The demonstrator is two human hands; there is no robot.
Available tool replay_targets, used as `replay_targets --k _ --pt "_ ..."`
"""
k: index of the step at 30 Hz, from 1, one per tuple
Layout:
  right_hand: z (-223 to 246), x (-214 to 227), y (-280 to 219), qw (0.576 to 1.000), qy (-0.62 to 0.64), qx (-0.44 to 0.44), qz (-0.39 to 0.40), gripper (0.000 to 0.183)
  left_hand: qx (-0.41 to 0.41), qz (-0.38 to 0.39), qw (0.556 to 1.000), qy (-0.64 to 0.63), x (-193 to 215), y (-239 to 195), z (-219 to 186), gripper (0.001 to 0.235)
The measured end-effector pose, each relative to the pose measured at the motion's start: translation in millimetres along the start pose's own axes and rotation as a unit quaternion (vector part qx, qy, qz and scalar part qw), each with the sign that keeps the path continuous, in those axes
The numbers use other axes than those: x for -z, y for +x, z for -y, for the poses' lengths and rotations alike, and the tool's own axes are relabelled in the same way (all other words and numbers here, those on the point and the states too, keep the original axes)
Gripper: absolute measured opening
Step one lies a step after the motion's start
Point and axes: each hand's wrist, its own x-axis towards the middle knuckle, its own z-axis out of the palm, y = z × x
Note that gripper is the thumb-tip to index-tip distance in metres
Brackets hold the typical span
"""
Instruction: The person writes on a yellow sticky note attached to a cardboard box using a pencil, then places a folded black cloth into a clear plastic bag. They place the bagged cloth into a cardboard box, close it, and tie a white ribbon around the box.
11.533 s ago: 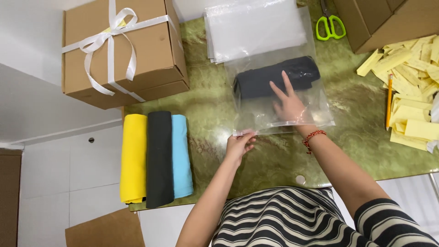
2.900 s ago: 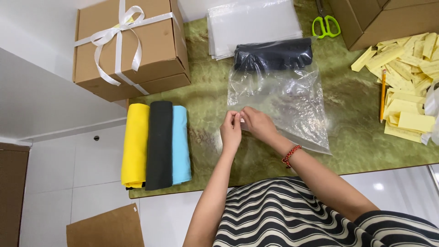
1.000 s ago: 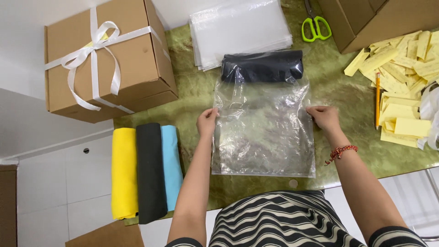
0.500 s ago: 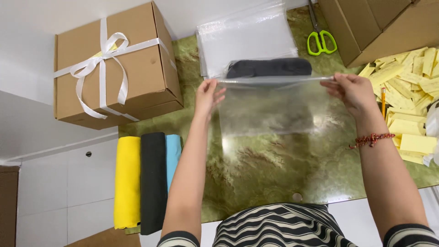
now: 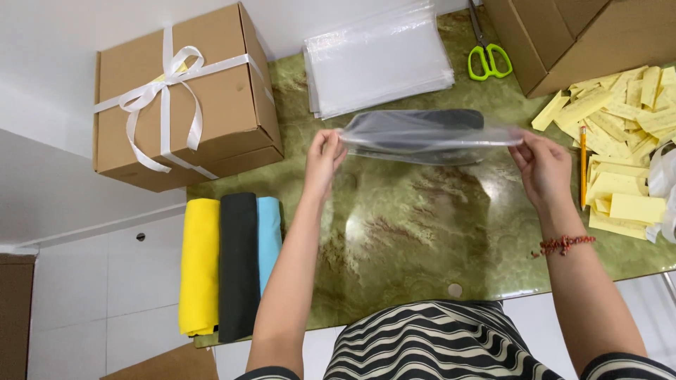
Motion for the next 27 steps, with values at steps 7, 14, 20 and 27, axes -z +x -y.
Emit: replay_targets --k 7,14,20,27 --pt "-105.0 106.3 -65.8 0.999 -0.021 -0.022 -0.016 0.014 0.083 0.002 0.996 0.008 40.6 -133.4 62.2 0.020" --pt "-127.0 143.7 -94.4 0.933 -0.339 -0.071 0.097 0.016 0.143 0.000 0.956 0.256 100.9 -176.9 138.5 0.027" --pt "-69.2 114.6 -85.2 0.773 -0.582 -0.192 0.162 0.055 0.225 0.064 0.867 0.439 101.2 -183.8 105.2 0.061" --pt "-109.5 121.8 2.7 0.759 -0.650 -0.009 0.025 0.063 0.138 -0.021 0.895 0.424 71.7 -117.6 102.2 0.052"
